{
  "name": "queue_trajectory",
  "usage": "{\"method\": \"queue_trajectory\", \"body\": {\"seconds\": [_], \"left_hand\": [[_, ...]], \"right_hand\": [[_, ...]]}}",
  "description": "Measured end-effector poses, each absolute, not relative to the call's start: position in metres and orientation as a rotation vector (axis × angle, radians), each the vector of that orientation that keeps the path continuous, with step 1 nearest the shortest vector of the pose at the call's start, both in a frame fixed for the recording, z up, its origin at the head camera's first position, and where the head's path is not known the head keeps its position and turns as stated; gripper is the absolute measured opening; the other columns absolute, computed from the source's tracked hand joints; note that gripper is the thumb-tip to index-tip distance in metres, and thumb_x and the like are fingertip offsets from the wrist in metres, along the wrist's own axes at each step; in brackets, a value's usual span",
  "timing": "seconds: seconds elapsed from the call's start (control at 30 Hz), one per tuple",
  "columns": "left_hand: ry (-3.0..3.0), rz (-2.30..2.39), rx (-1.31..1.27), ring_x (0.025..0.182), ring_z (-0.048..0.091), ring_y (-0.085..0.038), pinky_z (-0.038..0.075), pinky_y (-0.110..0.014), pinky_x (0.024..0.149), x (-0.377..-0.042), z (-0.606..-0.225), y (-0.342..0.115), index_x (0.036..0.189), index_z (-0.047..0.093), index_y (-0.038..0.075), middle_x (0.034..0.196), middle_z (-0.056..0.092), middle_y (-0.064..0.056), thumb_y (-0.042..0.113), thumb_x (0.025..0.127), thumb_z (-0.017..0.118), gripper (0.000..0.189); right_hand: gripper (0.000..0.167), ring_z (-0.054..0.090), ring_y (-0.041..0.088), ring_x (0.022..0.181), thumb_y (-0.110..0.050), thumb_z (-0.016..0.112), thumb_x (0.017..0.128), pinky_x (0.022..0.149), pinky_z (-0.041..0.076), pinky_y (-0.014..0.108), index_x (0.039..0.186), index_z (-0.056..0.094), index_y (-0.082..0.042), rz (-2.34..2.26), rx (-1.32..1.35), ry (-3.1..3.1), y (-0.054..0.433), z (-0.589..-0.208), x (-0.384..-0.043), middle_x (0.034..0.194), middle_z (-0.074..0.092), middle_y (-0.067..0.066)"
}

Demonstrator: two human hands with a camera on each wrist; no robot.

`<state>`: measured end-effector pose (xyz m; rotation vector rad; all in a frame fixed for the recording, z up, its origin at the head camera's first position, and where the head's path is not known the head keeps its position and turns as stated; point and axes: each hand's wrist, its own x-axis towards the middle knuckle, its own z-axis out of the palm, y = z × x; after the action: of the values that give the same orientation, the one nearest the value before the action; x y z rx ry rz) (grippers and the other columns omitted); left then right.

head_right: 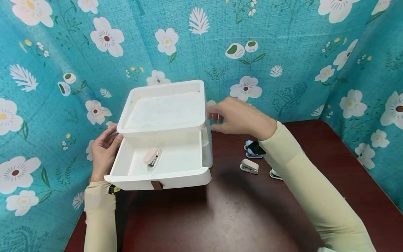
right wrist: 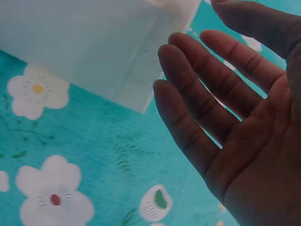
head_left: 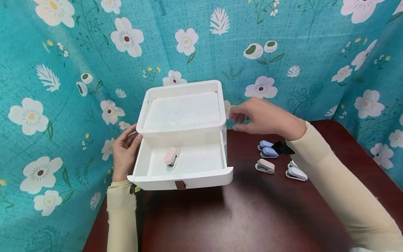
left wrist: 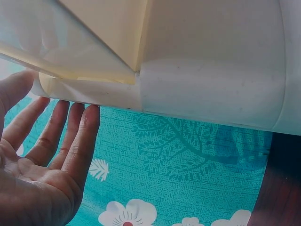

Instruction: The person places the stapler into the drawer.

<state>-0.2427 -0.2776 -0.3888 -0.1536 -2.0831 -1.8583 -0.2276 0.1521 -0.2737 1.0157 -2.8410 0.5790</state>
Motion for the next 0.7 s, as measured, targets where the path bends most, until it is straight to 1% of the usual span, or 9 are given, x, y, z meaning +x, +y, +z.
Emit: {"method": "queue_trajectory", "body": {"seconds": [0.17, 0.33, 0.43, 0.57, 0.7], "left_hand": [[-2.072, -1.854, -0.168, 0.106, 0.075, -0.007, 0.063, -0.021, 0.080, -0.245, -0.390, -0.277, 0.141, 0.066, 0.014, 0.123, 0.077, 0.001, 0.019, 0.099, 0.073, 0.043], [-2.066, -1.849, -0.174, 0.106, 0.075, -0.007, 0.063, -0.021, 0.080, -0.245, -0.390, -0.278, 0.141, 0.066, 0.013, 0.122, 0.077, 0.001, 0.018, 0.099, 0.073, 0.043], [-2.070, -1.848, -0.167, 0.106, 0.075, -0.007, 0.063, -0.021, 0.080, -0.244, -0.390, -0.278, 0.141, 0.066, 0.014, 0.123, 0.077, 0.001, 0.019, 0.099, 0.072, 0.043], [-2.071, -1.848, -0.163, 0.107, 0.075, -0.008, 0.063, -0.021, 0.080, -0.244, -0.389, -0.278, 0.141, 0.066, 0.014, 0.123, 0.076, 0.001, 0.019, 0.099, 0.072, 0.042], [-2.079, -1.846, -0.159, 0.107, 0.075, -0.009, 0.063, -0.021, 0.081, -0.244, -0.389, -0.277, 0.141, 0.066, 0.015, 0.124, 0.076, 0.000, 0.020, 0.099, 0.073, 0.043]], "right_hand": [[0.013, 0.073, 0.014, 0.084, -0.013, 0.077, 0.093, 0.082, 0.064, 0.044, 0.105, 0.078, -0.014, 0.654, 0.954, -2.862, 0.165, -0.290, -0.225, 0.101, 0.079, 0.004], [0.010, 0.072, 0.012, 0.082, -0.013, 0.077, 0.092, 0.075, 0.064, 0.041, 0.102, 0.077, -0.015, 0.676, 0.947, -2.862, 0.172, -0.305, -0.226, 0.094, 0.079, 0.001], [0.011, 0.071, 0.010, 0.079, -0.014, 0.078, 0.092, 0.072, 0.063, 0.038, 0.103, 0.077, -0.015, 0.679, 0.945, -2.878, 0.176, -0.313, -0.226, 0.091, 0.078, -0.001], [0.015, 0.069, 0.009, 0.079, -0.015, 0.078, 0.092, 0.069, 0.059, 0.034, 0.107, 0.077, -0.013, 0.700, 0.917, -2.901, 0.181, -0.328, -0.225, 0.094, 0.079, 0.000], [0.018, 0.071, 0.011, 0.082, -0.013, 0.080, 0.091, 0.071, 0.061, 0.034, 0.109, 0.077, -0.010, 0.740, 0.873, -2.909, 0.186, -0.344, -0.222, 0.099, 0.079, 0.003]]}}
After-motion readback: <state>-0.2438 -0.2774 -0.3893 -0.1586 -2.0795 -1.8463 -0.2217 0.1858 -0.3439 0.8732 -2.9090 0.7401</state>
